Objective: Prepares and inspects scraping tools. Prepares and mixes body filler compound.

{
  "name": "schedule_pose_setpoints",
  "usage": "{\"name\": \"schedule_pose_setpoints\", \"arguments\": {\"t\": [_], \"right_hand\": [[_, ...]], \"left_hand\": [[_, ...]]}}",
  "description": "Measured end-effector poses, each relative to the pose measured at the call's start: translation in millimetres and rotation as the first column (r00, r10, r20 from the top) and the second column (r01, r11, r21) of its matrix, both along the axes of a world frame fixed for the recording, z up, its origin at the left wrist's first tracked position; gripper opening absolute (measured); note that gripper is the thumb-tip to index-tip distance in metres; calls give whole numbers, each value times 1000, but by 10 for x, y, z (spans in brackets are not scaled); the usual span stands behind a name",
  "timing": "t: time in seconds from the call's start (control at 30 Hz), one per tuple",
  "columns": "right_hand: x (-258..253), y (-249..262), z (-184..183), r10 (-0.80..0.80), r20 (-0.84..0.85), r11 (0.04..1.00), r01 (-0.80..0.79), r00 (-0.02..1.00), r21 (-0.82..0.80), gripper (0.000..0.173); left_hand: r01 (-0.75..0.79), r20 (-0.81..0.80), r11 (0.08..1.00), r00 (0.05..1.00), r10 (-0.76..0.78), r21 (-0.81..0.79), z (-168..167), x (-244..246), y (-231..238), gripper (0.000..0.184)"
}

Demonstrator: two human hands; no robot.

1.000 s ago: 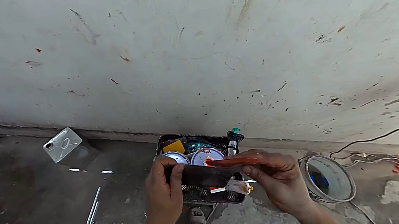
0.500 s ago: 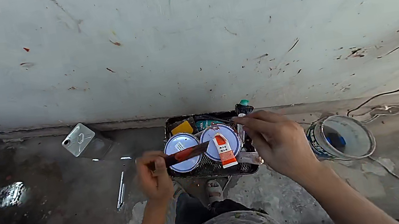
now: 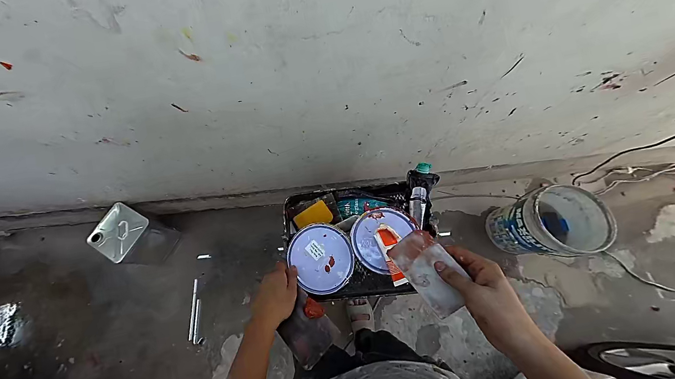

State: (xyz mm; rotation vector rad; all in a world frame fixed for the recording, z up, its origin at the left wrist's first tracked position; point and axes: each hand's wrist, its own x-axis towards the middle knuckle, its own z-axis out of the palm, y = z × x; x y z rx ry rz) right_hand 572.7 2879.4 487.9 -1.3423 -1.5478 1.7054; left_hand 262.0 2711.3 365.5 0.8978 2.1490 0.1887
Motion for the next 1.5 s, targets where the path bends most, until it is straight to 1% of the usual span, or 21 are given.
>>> {"name": "schedule_pose_setpoints", "arguments": {"t": [0.1, 0.2, 0.27, 0.33, 0.4, 0.47, 0.57, 0.7, 0.73, 0.8, 0.9, 1.0, 1.07, 1.13, 1.2, 1.23, 1.27, 1.3, 1.4, 1.43, 1.5], "right_hand": [[-261, -34, -8, 31, 41, 998, -33, 999, 46, 24], [-533, -20, -77, 66, 102, 990, -77, 993, 116, 26], [-715, -13, -109, 98, 208, 969, -141, 973, 203, 27], [-877, -11, -96, 170, 368, 923, -278, 914, 265, 29], [-1043, -26, -117, 267, 496, 862, -435, 826, 260, 28], [-1250, -65, -226, 370, 601, 793, -578, 709, 193, 27], [-1652, -177, -380, 496, 748, 677, -736, 442, -14, 26], [-2134, -268, -661, 548, 821, 587, -773, 159, -242, 22], [-2229, -276, -746, 552, 826, 579, -765, 113, -282, 24], [-2363, -269, -957, 560, 824, 587, -742, 84, -323, 27], [-2406, -200, -1256, 652, 752, 552, -741, 99, -382, 30], [-2326, -75, -1270, 670, 725, 538, -778, 161, -324, 28], [-2239, -53, -1043, 603, 769, 562, -797, 212, -221, 26], [-2130, -102, -673, 525, 816, 576, -806, 242, -131, 29], [-1960, -192, -315, 433, 872, 573, -816, 229, -71, 19], [-1850, -241, -194, 382, 890, 575, -818, 249, -19, 20], [-1715, -300, -137, 320, 895, 578, -812, 310, 74, 24], [-1561, -366, -143, 249, 878, 575, -792, 409, 206, 28], [-1144, -556, -376, 64, 660, 549, -579, 748, 603, 35], [-1053, -622, -482, 37, 556, 582, -470, 831, 664, 34], [-924, -745, -680, 9, 325, 676, -245, 946, 695, 29]], "left_hand": [[113, -42, 993, 992, -115, -42, 48, -75, 26, 57], [144, -46, 990, 988, -144, -8, 84, -135, 28, 51], [124, -28, 991, 992, -123, 41, 101, -170, 1, 46], [93, -10, 991, 996, -92, 92, 80, -236, -91, 42], [71, -10, 990, 997, -71, 121, 25, -349, -256, 42], [61, -9, 991, 998, -60, 117, -19, -480, -448, 44], [53, -14, 993, 999, -52, 105, -32, -629, -712, 44], [35, -2, 990, 999, -35, 139, -15, -735, -910, 42], [33, -1, 990, 999, -33, 140, -5, -748, -936, 43], [30, 1, 991, 1000, -30, 130, 26, -755, -959, 44], [34, 12, 994, 999, -36, 106, 48, -769, -963, 45], [38, 13, 992, 999, -40, 117, 24, -804, -976, 44], [42, 24, 991, 999, -46, 124, 33, -825, -971, 43], [45, 33, 991, 998, -50, 122, 57, -837, -953, 43], [42, 44, 991, 998, -48, 123, 68, -841, -919, 43], [33, 51, 991, 998, -40, 130, 52, -839, -903, 43], [25, 60, 991, 998, -33, 133, 45, -837, -884, 43], [22, 66, 991, 997, -31, 132, 43, -833, -862, 43], [16, 71, 989, 997, -27, 145, 41, -801, -793, 42], [16, 71, 989, 997, -27, 144, 39, -790, -777, 41], [9, 74, 987, 997, -22, 159, 24, -760, -747, 40]]}}
